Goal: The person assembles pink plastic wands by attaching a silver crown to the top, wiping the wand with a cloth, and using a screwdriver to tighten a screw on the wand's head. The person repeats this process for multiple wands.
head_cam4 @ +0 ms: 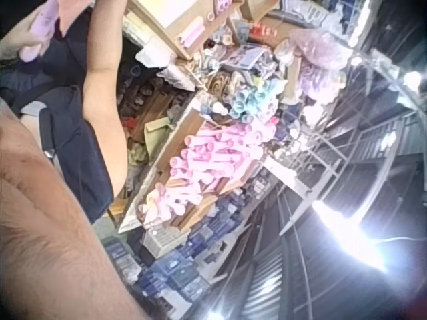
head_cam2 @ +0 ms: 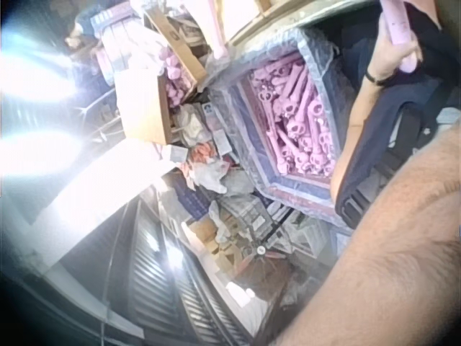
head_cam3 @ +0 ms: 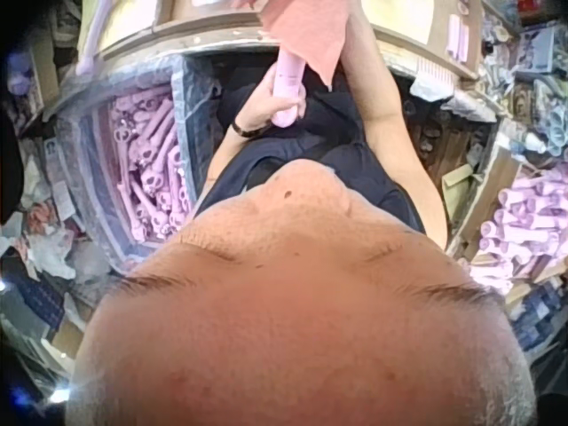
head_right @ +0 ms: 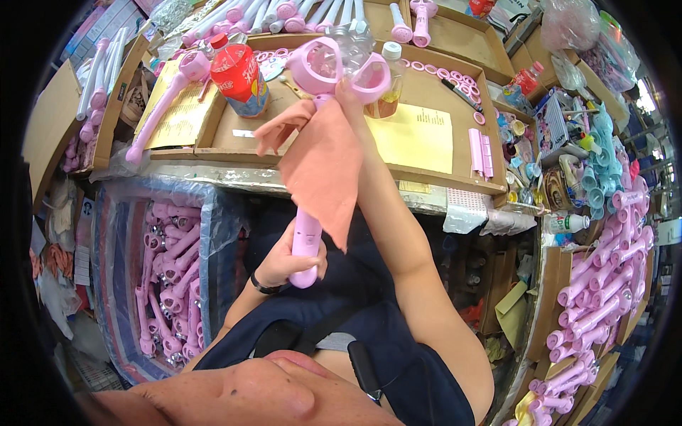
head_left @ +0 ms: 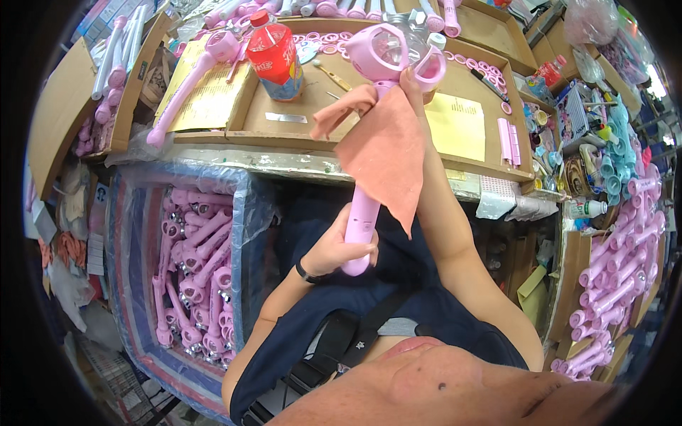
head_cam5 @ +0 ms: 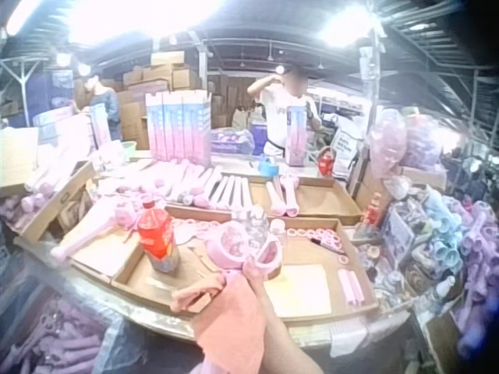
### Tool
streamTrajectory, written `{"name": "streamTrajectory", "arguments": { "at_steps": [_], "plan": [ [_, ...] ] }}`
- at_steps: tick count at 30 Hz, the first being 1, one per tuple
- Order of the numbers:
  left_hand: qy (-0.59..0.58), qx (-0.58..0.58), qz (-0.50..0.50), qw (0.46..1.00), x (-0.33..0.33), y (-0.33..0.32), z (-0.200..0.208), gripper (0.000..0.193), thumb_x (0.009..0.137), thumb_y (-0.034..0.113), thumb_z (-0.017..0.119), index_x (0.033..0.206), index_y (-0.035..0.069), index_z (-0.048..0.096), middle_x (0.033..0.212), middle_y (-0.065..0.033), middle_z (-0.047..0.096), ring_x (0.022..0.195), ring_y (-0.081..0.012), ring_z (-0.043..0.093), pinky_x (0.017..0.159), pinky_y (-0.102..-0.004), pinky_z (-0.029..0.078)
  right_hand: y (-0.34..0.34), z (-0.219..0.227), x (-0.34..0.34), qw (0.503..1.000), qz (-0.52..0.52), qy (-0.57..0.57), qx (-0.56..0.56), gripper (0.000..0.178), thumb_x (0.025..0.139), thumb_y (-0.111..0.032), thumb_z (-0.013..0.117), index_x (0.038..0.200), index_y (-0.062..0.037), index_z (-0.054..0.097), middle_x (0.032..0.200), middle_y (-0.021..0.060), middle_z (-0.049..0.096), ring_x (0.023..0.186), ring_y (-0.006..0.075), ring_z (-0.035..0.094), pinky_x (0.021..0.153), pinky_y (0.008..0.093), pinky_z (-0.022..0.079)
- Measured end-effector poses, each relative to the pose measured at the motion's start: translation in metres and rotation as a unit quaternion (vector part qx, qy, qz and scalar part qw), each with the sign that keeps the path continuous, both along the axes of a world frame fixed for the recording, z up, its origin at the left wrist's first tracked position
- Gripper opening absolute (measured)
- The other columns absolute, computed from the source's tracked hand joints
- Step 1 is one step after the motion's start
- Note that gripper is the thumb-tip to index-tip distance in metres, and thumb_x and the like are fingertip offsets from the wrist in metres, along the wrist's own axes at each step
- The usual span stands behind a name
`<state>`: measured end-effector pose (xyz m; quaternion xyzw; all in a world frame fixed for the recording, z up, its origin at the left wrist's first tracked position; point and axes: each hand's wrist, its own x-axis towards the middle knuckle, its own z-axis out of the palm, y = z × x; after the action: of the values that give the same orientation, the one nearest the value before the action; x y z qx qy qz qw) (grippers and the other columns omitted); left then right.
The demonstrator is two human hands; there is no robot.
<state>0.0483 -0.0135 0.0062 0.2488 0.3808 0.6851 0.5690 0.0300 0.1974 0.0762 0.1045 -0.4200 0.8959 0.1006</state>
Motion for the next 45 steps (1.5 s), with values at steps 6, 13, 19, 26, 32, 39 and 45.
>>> {"name": "streamTrajectory", "arguments": {
  "at_steps": [6,13,19,26,32,39,45],
  "plan": [
    [0.629,-0.179,0.225,0.723,-0.008,0.016,-0.001,0.066,0.075,0.009,0.061,0.132,-0.003,0.03,0.094,-0.0303,0.057,0.083,-0.0449,0.058,0.069,-0.0419,0.05,-0.006,-0.016,-0.011,0.959,-0.271,-0.077,-0.002,0.046,0.089,-0.041,0.058,0.103,0.0022,0.054,0.087,0.0103,0.061,0.078,0.0169,0.061,0.067,0.0294,0.051],
    [0.425,0.064,0.33,0.84,-0.006,0.016,-0.019,0.05,0.09,0.013,0.05,0.133,-0.006,0.032,0.126,-0.019,0.047,0.12,-0.0264,0.045,0.104,-0.0378,0.032,0.0,0.007,-0.003,0.956,-0.288,-0.054,-0.029,0.031,0.086,-0.03,0.066,0.096,-0.0028,0.054,0.078,0.0075,0.06,0.068,0.0147,0.06,0.061,0.0289,0.05],
    [0.183,0.182,0.574,0.777,0.001,0.038,-0.021,0.044,0.098,0.026,0.03,0.13,-0.004,0.033,0.137,-0.0231,0.036,0.132,-0.0324,0.032,0.111,-0.0439,0.021,-0.032,-0.01,0.0,0.939,-0.326,-0.104,0.027,0.021,0.087,-0.017,0.064,0.092,0.0003,0.054,0.07,0.0056,0.06,0.06,0.0135,0.057,0.059,0.0288,0.048],
    [0.106,0.182,0.537,0.817,-0.006,0.032,-0.009,0.041,0.1,0.025,0.03,0.131,-0.002,0.03,0.136,-0.0154,0.036,0.128,-0.0302,0.038,0.107,-0.0435,0.032,-0.116,-0.064,0.043,0.945,-0.249,-0.187,0.102,0.043,0.082,-0.011,0.069,0.115,0.0006,0.044,0.1,0.0063,0.056,0.091,0.0116,0.055,0.08,0.0265,0.046],
    [0.237,0.096,0.418,0.872,-0.022,0.018,-0.006,0.055,0.097,0.031,0.041,0.138,0.0,0.023,0.139,-0.0181,0.033,0.13,-0.0296,0.036,0.108,-0.0421,0.028,-0.095,-0.071,0.069,0.956,-0.158,-0.185,0.164,0.045,0.079,-0.009,0.07,0.114,-0.0018,0.042,0.092,0.0042,0.058,0.083,0.0099,0.057,0.075,0.0251,0.047],
    [-0.005,0.095,0.361,0.928,-0.084,0.016,0.029,0.052,0.088,0.033,0.062,0.124,0.001,0.042,0.102,-0.014,0.059,0.075,-0.0155,0.059,0.069,-0.0322,0.053,-0.086,-0.059,0.094,0.933,0.117,-0.225,0.255,0.058,0.076,-0.016,0.071,0.12,0.0034,0.04,0.106,0.0118,0.058,0.099,0.0144,0.056,0.086,0.0289,0.046],
    [-0.071,0.207,0.456,0.863,-0.096,-0.006,0.03,0.049,0.086,0.037,0.064,0.118,0.004,0.045,0.088,-0.0074,0.053,0.071,-0.0145,0.053,0.069,-0.0303,0.048,-0.07,-0.063,0.109,0.895,-0.145,-0.09,0.413,0.046,0.071,-0.01,0.076,0.11,0.0016,0.054,0.095,0.0121,0.064,0.085,0.0194,0.063,0.077,0.0283,0.05]
  ]
}}
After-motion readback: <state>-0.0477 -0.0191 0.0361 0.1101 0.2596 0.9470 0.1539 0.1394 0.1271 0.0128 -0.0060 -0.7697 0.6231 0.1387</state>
